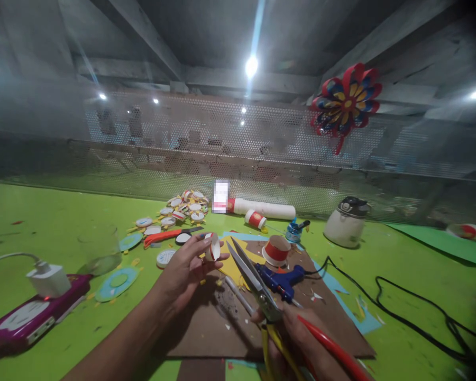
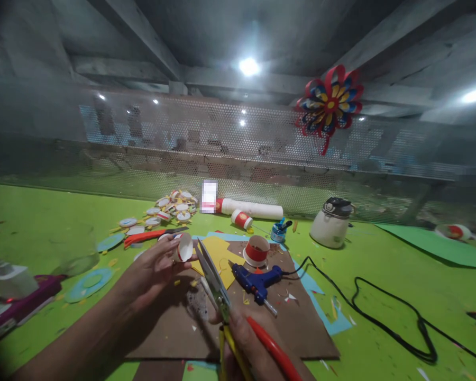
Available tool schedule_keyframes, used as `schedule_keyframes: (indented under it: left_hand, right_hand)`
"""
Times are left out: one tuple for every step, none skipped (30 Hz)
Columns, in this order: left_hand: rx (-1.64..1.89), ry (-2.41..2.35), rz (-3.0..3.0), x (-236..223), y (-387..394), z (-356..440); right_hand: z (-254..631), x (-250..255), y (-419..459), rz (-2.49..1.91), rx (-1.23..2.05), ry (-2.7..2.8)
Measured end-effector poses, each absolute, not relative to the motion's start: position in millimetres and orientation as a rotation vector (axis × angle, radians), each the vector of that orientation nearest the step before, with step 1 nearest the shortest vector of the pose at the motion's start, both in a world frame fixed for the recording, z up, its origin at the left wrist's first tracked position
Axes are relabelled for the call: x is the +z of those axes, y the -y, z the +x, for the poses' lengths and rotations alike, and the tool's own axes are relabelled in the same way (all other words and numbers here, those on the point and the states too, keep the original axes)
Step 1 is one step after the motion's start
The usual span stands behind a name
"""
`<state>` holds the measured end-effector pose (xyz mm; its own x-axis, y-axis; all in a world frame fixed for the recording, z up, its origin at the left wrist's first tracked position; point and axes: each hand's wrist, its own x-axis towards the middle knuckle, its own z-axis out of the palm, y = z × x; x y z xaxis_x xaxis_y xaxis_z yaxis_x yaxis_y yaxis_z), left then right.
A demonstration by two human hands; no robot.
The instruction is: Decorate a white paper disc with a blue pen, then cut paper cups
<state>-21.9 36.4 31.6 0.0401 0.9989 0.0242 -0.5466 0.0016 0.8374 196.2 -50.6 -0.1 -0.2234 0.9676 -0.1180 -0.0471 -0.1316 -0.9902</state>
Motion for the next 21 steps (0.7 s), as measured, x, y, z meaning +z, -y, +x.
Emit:
schedule_keyframes:
  left_hand:
    - [1.395,-0.753,0.815,31,-37,-22]
    - [1.389,-0.770,0.825,31,-37,-21]
    - [1.385,-0.786,0.834,30,-36,-21]
    - [1.382,-0.795,0.841,30,-36,-21]
    - [1.375,-0.795,0.850,30,-36,-20]
    - [1.360,-0.784,0.863,30,-35,-20]
    - [1.342,-0.767,0.879,29,-34,-19]
    - [1.323,-0.747,0.895,29,-33,-18]
    - [1.306,-0.727,0.910,28,-33,-17]
    - [1.289,-0.708,0.924,27,-32,-17]
    - [1.280,-0.692,0.932,27,-31,-16]
    - [1.278,-0.681,0.932,26,-31,-16]
    - [1.283,-0.672,0.923,26,-31,-16]
    - [1.295,-0.664,0.908,26,-31,-16]
    - [1.314,-0.657,0.890,26,-31,-16]
    - [1.340,-0.649,0.871,27,-31,-17]
    - [1.370,-0.642,0.854,28,-31,-17]
    - [1.397,-0.636,0.844,30,-31,-18]
    - [1.420,-0.631,0.837,31,-32,-19]
    - [1.429,-0.630,0.832,32,-31,-19]
    - [1.426,-0.630,0.829,33,-31,-20]
  right_hand:
    - [197,-1,48,-1.147,1.529,1.230]
    - [198,-2,45,-1.153,1.561,1.218]
    - [198,-1,42,-1.154,1.583,1.219]
    - [198,0,39,-1.149,1.592,1.230]
    - [198,2,35,-1.149,1.593,1.239]
    - [197,5,33,-1.150,1.593,1.244]
    - [196,9,31,-1.151,1.587,1.245]
    - [195,13,29,-1.151,1.587,1.243]
    - [194,16,28,-1.150,1.600,1.237]
    - [193,19,27,-1.142,1.610,1.230]
    - [193,21,27,-1.123,1.624,1.234]
    - [194,22,27,-1.107,1.637,1.241]
    - [195,20,28,-1.093,1.646,1.252]
    - [196,18,30,-1.087,1.658,1.267]
    - [198,14,31,-1.089,1.669,1.283]
    - [199,11,34,-1.096,1.675,1.298]
    - [200,7,37,-1.108,1.675,1.313]
    - [201,5,41,-1.124,1.660,1.316]
    - [201,3,44,-1.141,1.636,1.314]
    - [201,3,47,-1.159,1.599,1.311]
    - [201,5,50,-1.167,1.552,1.316]
